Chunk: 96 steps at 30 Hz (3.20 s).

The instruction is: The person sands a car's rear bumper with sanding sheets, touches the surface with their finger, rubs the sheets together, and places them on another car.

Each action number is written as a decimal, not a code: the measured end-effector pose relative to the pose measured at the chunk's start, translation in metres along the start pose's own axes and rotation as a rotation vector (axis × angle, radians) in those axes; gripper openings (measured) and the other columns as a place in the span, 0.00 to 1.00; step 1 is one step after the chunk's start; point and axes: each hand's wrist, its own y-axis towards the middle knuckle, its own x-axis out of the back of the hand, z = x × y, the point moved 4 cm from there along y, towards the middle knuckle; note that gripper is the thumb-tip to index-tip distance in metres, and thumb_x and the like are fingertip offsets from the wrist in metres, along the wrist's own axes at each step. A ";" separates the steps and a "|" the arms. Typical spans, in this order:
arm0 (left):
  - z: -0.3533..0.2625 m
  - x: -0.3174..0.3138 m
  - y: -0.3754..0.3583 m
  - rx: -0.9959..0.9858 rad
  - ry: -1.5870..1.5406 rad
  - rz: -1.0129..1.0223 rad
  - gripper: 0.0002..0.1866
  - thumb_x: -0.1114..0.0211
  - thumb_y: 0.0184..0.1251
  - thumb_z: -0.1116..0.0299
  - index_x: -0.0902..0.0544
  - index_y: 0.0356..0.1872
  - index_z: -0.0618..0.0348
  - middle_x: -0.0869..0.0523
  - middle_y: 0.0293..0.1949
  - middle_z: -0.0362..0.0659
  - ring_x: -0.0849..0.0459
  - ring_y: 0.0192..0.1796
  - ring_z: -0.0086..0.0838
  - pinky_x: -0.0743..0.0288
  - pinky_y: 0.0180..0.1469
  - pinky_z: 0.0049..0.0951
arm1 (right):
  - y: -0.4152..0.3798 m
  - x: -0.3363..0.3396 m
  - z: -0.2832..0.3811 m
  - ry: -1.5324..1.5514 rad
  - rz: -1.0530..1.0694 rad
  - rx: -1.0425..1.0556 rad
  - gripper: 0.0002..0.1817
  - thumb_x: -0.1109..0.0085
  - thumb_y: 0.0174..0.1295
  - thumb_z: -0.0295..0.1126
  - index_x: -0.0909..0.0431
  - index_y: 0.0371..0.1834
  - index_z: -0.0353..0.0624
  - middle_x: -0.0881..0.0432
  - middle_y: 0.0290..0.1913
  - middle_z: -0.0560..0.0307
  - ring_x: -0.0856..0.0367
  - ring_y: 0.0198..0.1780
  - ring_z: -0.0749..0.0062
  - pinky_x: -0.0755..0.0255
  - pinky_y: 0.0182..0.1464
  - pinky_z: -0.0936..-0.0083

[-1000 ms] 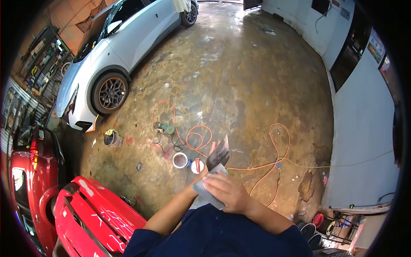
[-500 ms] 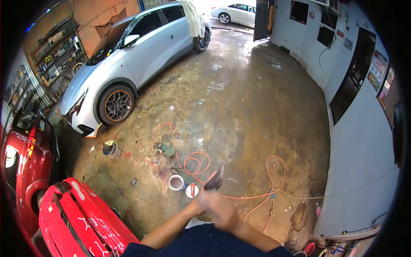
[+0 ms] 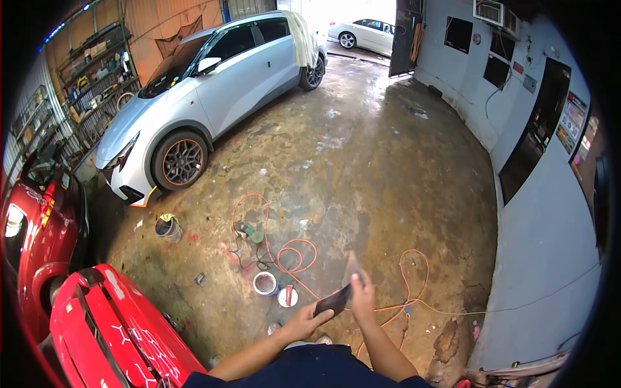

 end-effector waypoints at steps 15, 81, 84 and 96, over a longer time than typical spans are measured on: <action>-0.007 -0.010 0.015 -0.011 0.170 0.196 0.44 0.43 0.76 0.53 0.54 0.79 0.67 0.35 0.74 0.46 0.41 0.79 0.35 0.53 0.81 0.36 | -0.043 -0.016 0.047 -0.135 0.367 0.307 0.22 0.48 0.70 0.27 0.26 0.66 0.31 0.21 0.64 0.44 0.22 0.65 0.57 0.31 0.68 0.64; 0.008 0.028 -0.030 0.128 0.105 0.036 0.42 0.48 0.57 0.83 0.44 0.78 0.64 0.43 0.79 0.49 0.46 0.81 0.34 0.54 0.80 0.34 | -0.059 -0.029 0.033 -0.671 0.422 0.798 0.27 0.40 0.55 0.21 0.24 0.62 0.34 0.20 0.63 0.43 0.21 0.64 0.49 0.25 0.65 0.59; 0.018 0.036 -0.026 0.126 0.221 0.178 0.44 0.50 0.56 0.85 0.46 0.80 0.61 0.43 0.80 0.48 0.43 0.79 0.32 0.52 0.80 0.34 | -0.099 -0.052 0.077 -0.507 0.636 0.978 0.26 0.40 0.56 0.22 0.24 0.62 0.33 0.20 0.63 0.43 0.21 0.64 0.48 0.25 0.64 0.58; -0.020 0.003 -0.020 -0.083 -0.110 0.034 0.41 0.41 0.63 0.80 0.46 0.78 0.66 0.44 0.80 0.52 0.44 0.81 0.34 0.51 0.80 0.36 | -0.042 -0.032 0.037 -0.611 0.240 0.695 0.24 0.37 0.54 0.23 0.21 0.58 0.33 0.17 0.59 0.42 0.17 0.60 0.51 0.23 0.62 0.62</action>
